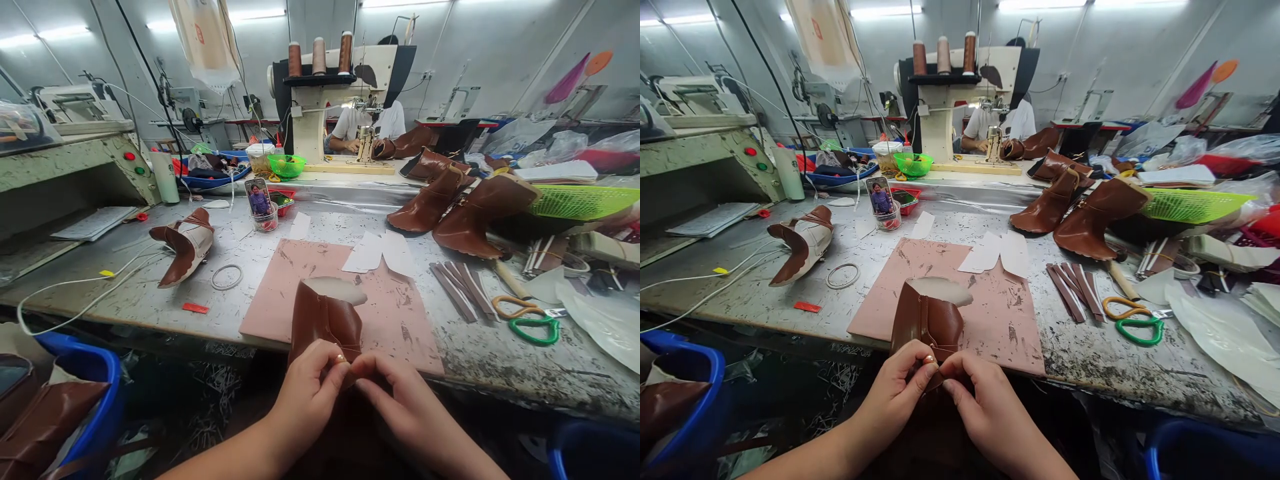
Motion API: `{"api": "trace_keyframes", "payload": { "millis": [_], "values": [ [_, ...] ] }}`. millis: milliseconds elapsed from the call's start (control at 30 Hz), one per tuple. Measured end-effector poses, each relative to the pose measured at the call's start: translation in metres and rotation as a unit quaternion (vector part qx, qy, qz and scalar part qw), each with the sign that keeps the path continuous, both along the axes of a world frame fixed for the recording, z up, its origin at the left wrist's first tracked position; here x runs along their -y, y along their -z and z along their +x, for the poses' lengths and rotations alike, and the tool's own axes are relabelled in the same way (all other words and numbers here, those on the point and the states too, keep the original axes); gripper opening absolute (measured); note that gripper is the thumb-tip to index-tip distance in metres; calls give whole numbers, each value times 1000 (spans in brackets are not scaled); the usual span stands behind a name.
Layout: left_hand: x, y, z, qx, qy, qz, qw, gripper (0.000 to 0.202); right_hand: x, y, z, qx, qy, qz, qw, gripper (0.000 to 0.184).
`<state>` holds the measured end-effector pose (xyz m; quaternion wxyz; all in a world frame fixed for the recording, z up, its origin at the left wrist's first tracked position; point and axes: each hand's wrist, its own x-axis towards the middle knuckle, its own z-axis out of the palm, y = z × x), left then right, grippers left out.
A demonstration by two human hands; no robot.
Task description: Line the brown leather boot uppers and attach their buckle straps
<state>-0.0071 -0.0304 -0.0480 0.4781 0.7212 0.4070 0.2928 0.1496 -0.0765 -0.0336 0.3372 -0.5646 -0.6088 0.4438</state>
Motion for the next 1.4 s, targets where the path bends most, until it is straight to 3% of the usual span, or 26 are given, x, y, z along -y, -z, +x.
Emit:
{"api": "trace_keyframes", "payload": {
  "millis": [333,533,700,767,1000,1200,1400],
  "values": [
    [8,3,5,82,-59,-8,995,23,-2,1,-6,-14,-31,9,999,23],
    [5,6,9,160,-91,-155,971,30,-4,4,-10,-47,-34,-12,998,22],
    [-2,-4,4,137,-14,-210,968,29,-4,7,-10,-50,-21,-1,999,32],
    [-4,-6,2,127,2,-205,971,27,-3,8,-10,-51,-24,6,998,34],
    [4,6,1,131,-60,-92,985,22,-4,3,-8,-16,-77,8,997,32],
    [7,9,2,178,-77,-146,970,28,-4,3,-7,-13,-64,-13,998,34],
    [-4,-5,0,164,-33,-192,967,27,-5,14,-9,-59,-4,-28,998,30]
  ]
}}
